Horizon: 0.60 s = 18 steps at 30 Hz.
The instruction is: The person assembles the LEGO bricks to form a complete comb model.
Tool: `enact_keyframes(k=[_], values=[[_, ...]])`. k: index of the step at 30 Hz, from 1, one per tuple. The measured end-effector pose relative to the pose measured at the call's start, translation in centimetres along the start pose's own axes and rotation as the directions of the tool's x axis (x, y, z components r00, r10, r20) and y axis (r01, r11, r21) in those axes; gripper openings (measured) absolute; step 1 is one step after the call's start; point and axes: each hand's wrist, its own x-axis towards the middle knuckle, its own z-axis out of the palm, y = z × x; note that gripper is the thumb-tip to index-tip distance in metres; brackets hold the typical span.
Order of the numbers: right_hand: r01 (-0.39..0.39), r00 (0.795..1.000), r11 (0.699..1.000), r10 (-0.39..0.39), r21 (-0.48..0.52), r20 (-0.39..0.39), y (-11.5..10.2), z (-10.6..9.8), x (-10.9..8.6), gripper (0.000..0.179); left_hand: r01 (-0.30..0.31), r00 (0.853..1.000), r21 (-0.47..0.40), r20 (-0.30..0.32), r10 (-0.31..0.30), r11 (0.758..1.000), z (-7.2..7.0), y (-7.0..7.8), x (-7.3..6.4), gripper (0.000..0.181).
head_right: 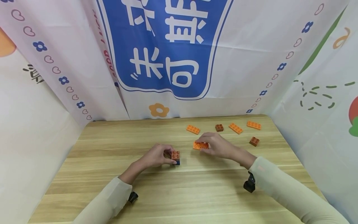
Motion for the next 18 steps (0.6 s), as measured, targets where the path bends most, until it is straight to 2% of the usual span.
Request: enact_keyframes(k=[11, 18], values=[[0.056, 0.998, 0.998, -0.056, -0.007, 0.017, -1.6, 0.2, 0.9, 0.039, 0.013, 1.0, -0.01, 0.004, -0.013, 1.0, 0.0, 0.0, 0.1, 0.024], [0.07, 0.997, 0.998, -0.07, -0.008, 0.027, -2.5, 0.4, 1.5, 0.039, -0.001, 1.0, -0.023, 0.013, 0.001, 1.0, -0.1, -0.1, 0.1, 0.023]])
